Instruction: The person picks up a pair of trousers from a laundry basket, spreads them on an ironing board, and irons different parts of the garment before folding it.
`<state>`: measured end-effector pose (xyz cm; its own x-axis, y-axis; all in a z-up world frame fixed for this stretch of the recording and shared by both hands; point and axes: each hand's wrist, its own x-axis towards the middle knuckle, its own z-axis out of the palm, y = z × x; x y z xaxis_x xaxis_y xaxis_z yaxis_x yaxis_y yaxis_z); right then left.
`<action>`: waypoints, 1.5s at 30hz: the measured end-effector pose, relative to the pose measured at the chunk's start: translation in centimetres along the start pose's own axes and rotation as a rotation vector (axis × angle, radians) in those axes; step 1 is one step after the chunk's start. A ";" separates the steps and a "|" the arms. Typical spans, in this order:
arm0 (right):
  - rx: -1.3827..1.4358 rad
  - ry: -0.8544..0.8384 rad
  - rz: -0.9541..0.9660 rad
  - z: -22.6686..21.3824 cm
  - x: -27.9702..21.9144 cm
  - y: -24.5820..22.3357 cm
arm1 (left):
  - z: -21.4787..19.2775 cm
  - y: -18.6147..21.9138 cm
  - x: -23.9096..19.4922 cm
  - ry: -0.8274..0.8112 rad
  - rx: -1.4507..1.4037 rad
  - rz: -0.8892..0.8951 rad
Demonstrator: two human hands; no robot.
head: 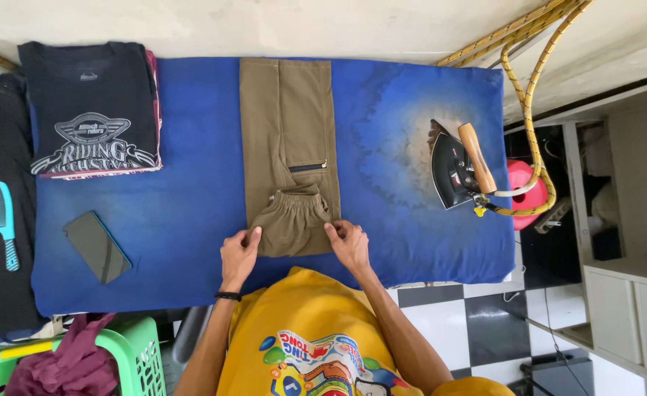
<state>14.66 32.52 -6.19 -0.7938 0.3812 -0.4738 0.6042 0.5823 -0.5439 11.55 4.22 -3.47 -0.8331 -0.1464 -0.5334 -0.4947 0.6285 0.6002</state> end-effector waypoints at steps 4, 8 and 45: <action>-0.029 -0.077 0.061 -0.2 0.3 -0.3 | -1.6 3.2 -1.8 -0.024 -0.138 -0.056; -0.013 -0.207 0.122 -1.9 0.1 -2.1 | -1.3 3.5 -0.8 -0.120 -0.147 -0.102; 0.021 -0.087 -0.353 0.2 -3.9 3.9 | 0.5 0.3 0.3 -0.376 -0.340 0.011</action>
<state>20.10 33.23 -6.62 -0.9457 0.0961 -0.3105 0.2955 0.6522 -0.6981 11.24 4.75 -3.78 -0.7233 0.1833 -0.6658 -0.5907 0.3352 0.7340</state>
